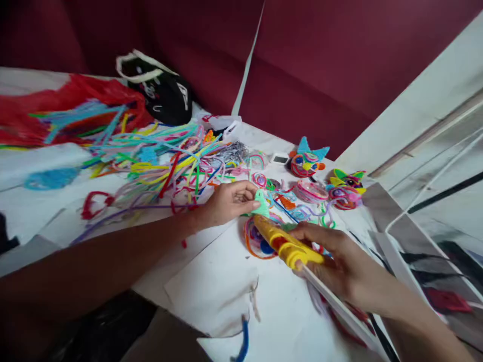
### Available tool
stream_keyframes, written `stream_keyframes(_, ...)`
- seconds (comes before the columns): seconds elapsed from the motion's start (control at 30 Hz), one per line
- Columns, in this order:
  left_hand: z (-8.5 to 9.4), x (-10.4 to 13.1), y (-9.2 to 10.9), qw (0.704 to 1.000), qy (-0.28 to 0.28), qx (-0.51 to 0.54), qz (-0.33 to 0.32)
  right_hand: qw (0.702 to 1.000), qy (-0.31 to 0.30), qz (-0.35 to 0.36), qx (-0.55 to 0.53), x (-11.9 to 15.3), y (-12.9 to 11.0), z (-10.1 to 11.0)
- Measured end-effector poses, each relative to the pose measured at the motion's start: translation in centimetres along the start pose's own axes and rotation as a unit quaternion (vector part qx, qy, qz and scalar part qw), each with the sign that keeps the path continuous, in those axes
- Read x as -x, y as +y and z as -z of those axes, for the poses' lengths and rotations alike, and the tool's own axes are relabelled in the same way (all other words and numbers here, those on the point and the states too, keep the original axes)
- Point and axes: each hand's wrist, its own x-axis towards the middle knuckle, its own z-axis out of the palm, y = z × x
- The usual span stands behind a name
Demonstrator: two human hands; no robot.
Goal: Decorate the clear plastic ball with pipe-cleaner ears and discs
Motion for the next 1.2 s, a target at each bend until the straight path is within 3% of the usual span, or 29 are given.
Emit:
stream_keyframes(0.67, 0.0, 0.2, 0.2, 1.0, 0.004, 0.001, 0.002, 0.994, 0.021, -0.086, -0.06, 0.0, -1.3, -0.6)
stream_keyframes(1.2, 0.1, 0.1, 0.4, 1.0, -0.003, 0.007, 0.004, 0.996, 0.059, -0.037, -0.062, -0.1, -2.7, -0.5)
